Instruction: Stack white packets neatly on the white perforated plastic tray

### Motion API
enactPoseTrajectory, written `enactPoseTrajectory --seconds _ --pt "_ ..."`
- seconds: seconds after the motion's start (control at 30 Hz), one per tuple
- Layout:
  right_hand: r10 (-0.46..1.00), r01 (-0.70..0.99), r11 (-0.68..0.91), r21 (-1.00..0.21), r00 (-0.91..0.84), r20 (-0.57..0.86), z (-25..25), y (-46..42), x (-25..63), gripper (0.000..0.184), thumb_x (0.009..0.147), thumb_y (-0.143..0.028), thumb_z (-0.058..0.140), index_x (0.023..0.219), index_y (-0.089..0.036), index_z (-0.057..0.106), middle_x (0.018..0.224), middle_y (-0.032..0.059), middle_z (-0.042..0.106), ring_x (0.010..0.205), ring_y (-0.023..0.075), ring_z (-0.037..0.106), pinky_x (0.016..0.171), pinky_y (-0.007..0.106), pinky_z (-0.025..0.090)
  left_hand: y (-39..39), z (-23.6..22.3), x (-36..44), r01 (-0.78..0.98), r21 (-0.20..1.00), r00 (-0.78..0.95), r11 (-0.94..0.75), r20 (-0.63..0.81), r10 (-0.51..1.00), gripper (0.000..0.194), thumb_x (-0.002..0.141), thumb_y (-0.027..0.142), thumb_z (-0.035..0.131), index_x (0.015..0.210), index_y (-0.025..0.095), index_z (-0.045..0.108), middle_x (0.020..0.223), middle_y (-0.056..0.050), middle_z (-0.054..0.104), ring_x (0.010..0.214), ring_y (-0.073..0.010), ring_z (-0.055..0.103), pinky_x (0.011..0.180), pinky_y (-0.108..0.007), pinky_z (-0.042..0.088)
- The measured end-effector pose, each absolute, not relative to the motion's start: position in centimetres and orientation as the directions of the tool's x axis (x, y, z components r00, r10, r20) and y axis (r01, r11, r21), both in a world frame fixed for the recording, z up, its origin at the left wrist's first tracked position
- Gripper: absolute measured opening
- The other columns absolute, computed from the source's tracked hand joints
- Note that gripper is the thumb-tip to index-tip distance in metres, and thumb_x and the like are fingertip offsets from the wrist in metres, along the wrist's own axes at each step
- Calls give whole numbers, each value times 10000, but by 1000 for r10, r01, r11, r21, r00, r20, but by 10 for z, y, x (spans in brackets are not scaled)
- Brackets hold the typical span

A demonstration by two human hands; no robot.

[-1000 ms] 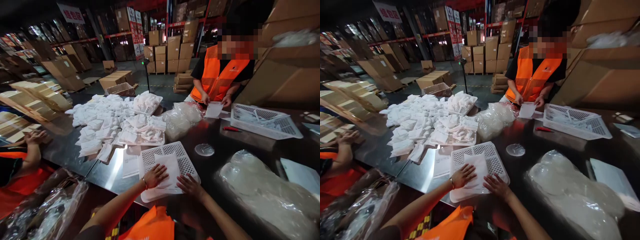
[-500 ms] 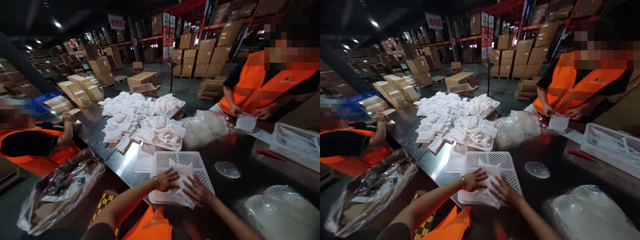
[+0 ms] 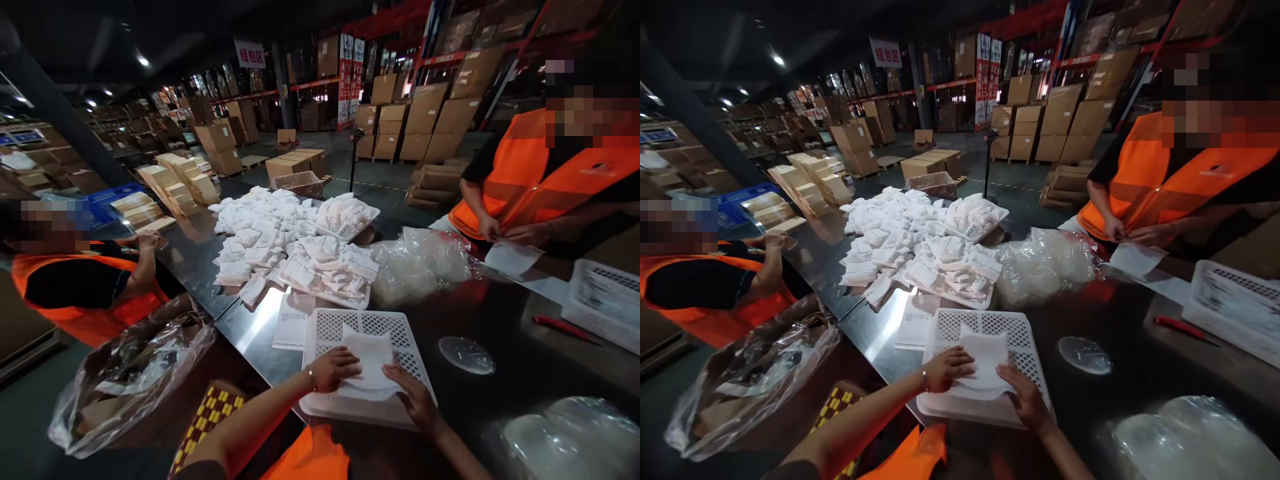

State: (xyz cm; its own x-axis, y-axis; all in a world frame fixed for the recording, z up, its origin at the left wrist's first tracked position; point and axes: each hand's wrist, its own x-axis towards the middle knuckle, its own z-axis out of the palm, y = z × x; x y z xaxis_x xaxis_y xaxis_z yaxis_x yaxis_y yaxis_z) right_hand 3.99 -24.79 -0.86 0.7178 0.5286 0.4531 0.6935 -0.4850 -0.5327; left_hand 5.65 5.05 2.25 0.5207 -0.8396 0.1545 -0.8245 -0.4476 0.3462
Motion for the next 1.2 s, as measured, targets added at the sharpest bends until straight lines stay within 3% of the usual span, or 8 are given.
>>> enactPoseTrajectory --seconds 0.1,0.23,0.37,0.5,0.63,0.8,0.97,1.2 --pt "172 482 -505 -716 869 464 -4 -234 26 365 909 -441 424 981 -258 732 992 106 725 941 281 686 819 440 595 42 9 42 -681 449 723 -578 288 -629 378 839 204 466 1181 201 627 1082 -108 699 1035 -226 594 985 -455 411" --pt "-146 273 -493 -826 910 387 2 -210 20 510 885 -597 370 808 -230 715 825 105 728 779 270 698 693 400 601 28 0 32 -371 749 925 -549 246 -289 229 850 314 510 910 187 691 841 -97 708 846 -222 616 862 -415 464" --pt "-284 117 -561 -819 903 323 2 -195 25 582 888 -648 300 684 -233 654 582 76 668 539 239 647 498 335 537 7 3 28 -96 899 991 -428 128 48 403 938 445 333 843 175 616 813 -86 665 770 -195 594 738 -343 483" --pt "-356 28 -653 -757 871 339 1 -191 32 585 890 -649 289 660 -230 626 534 89 635 484 257 606 443 349 445 -14 11 26 75 961 959 -265 3 284 468 921 573 286 710 209 490 669 -26 551 655 -168 519 630 -293 454" --pt "-373 -27 -727 -686 854 362 0 -190 38 651 880 -691 224 659 -223 619 581 116 649 491 259 592 461 355 395 -23 19 29 159 939 915 -304 -24 403 384 958 454 233 677 243 389 646 -16 509 642 -171 499 648 -304 446" --pt "-374 -84 -773 -629 861 345 -6 -187 46 755 883 -702 118 654 -193 626 615 149 656 501 251 582 482 341 360 -21 26 42 278 836 902 -473 -58 428 287 954 236 266 698 238 394 694 -24 569 672 -170 538 684 -298 431" --pt "-366 -132 -796 -591 883 295 -8 -189 51 787 881 -699 108 695 -165 655 613 151 657 492 235 566 501 329 318 -15 30 48 321 676 931 -663 -98 351 265 959 226 346 803 191 558 753 -51 658 707 -182 614 632 -276 403" --pt "-303 -110 -810 -575 920 250 -8 -194 51 623 888 -628 212 630 -205 591 574 100 620 484 203 526 497 309 296 -2 34 54 262 452 965 -852 -118 234 251 967 250 397 926 173 633 793 -76 709 729 -201 673 592 -269 417"
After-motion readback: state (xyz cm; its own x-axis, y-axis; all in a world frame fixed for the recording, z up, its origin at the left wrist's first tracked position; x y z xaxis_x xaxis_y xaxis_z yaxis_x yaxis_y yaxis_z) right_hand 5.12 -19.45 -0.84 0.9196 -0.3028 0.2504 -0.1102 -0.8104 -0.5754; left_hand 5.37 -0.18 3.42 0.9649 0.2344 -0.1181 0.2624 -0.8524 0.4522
